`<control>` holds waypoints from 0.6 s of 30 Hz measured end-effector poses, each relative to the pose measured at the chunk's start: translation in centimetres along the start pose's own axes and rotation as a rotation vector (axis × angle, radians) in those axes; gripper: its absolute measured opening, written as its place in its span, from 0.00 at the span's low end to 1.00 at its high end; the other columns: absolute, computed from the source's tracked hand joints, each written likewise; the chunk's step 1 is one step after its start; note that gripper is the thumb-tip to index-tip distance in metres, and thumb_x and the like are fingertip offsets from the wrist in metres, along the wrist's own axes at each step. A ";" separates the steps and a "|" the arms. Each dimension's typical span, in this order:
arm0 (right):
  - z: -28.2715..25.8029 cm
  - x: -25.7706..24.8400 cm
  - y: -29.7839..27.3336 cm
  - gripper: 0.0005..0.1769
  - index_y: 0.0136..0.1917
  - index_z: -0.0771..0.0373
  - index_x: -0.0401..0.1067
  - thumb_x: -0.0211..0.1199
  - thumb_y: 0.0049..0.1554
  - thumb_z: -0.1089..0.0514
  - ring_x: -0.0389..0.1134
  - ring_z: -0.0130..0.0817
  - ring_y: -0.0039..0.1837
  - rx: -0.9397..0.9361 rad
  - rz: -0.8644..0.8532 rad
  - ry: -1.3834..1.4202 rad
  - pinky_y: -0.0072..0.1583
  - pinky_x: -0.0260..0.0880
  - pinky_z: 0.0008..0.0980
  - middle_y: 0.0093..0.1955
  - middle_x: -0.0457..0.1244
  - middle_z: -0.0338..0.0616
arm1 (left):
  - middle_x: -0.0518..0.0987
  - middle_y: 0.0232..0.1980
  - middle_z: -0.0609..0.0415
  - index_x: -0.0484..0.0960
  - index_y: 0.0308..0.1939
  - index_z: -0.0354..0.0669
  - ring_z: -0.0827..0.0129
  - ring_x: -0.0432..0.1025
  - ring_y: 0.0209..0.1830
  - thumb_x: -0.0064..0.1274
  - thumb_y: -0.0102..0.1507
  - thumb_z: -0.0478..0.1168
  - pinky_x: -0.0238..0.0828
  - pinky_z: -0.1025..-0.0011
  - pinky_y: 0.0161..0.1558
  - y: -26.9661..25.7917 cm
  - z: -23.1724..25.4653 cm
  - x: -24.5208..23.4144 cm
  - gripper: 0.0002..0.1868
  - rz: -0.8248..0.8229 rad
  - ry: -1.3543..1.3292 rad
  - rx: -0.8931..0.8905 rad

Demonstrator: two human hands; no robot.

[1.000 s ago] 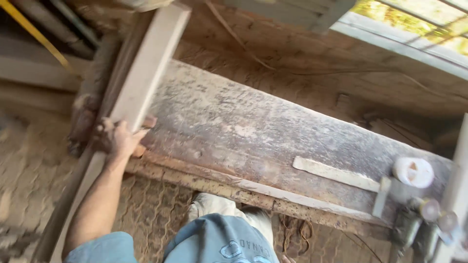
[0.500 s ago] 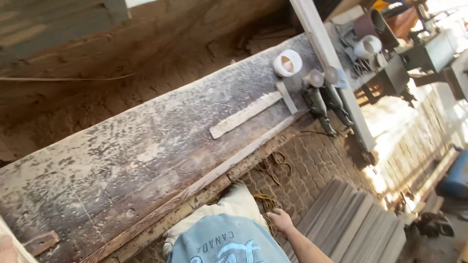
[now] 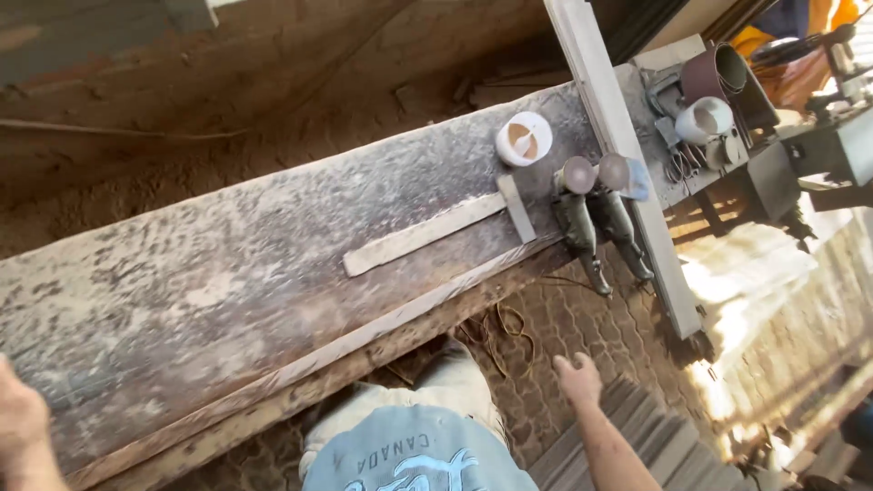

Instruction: Sanding wooden planks with a power sander and applying wood filler or glue.

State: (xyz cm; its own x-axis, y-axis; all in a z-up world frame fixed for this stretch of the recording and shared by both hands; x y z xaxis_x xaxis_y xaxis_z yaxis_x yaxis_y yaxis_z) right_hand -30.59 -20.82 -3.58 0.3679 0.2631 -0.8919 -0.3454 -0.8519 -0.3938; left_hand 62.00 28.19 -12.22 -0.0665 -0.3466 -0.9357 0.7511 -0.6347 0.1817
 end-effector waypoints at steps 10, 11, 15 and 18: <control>-1.5 -13.5 34.5 0.30 0.70 0.67 0.66 0.60 0.60 0.49 0.64 0.61 0.65 -0.226 0.337 0.064 0.64 0.63 0.51 0.67 0.62 0.61 | 0.75 0.26 0.46 0.79 0.36 0.36 0.56 0.65 0.21 0.60 0.67 0.39 0.63 0.61 0.30 -13.3 51.3 6.6 0.10 -0.208 -0.147 -0.254; -1.4 -13.3 36.5 0.36 0.71 0.69 0.63 0.61 0.58 0.45 0.61 0.61 0.65 -0.280 0.309 -0.054 0.66 0.59 0.51 0.67 0.60 0.62 | 0.79 0.29 0.50 0.82 0.40 0.38 0.58 0.70 0.26 0.63 0.64 0.41 0.67 0.64 0.33 -14.3 52.5 7.5 0.10 -0.259 -0.145 -0.265; -4.2 -12.5 42.7 0.61 0.79 0.69 0.51 0.66 0.48 0.29 0.54 0.62 0.74 -0.376 0.164 -0.299 0.71 0.53 0.56 0.76 0.52 0.66 | 0.84 0.35 0.52 0.86 0.43 0.36 0.60 0.75 0.29 0.66 0.60 0.44 0.71 0.67 0.33 -15.2 58.5 5.9 0.15 -0.308 -0.080 -0.315; -8.5 -13.2 41.6 0.69 0.84 0.63 0.39 0.73 0.43 0.36 0.48 0.58 0.78 -0.305 -0.044 -0.331 0.75 0.46 0.54 0.80 0.44 0.60 | 0.83 0.30 0.51 0.88 0.46 0.35 0.61 0.75 0.27 0.67 0.59 0.42 0.71 0.68 0.34 -15.9 57.7 6.3 0.16 -0.240 -0.091 -0.388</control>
State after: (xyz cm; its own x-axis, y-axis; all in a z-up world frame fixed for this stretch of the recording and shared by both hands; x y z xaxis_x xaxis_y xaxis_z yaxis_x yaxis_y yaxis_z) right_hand -42.44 -63.56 -6.30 0.0631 0.3903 -0.9185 -0.0474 -0.9181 -0.3934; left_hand 11.75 -3.72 -3.57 -0.3126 -0.2919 -0.9039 0.8965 -0.4053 -0.1791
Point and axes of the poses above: each hand's wrist, its own y-axis towards the middle knuckle, its own x-axis out of the palm, z = x × y, the point moved 8 cm from there along y, towards the middle knuckle
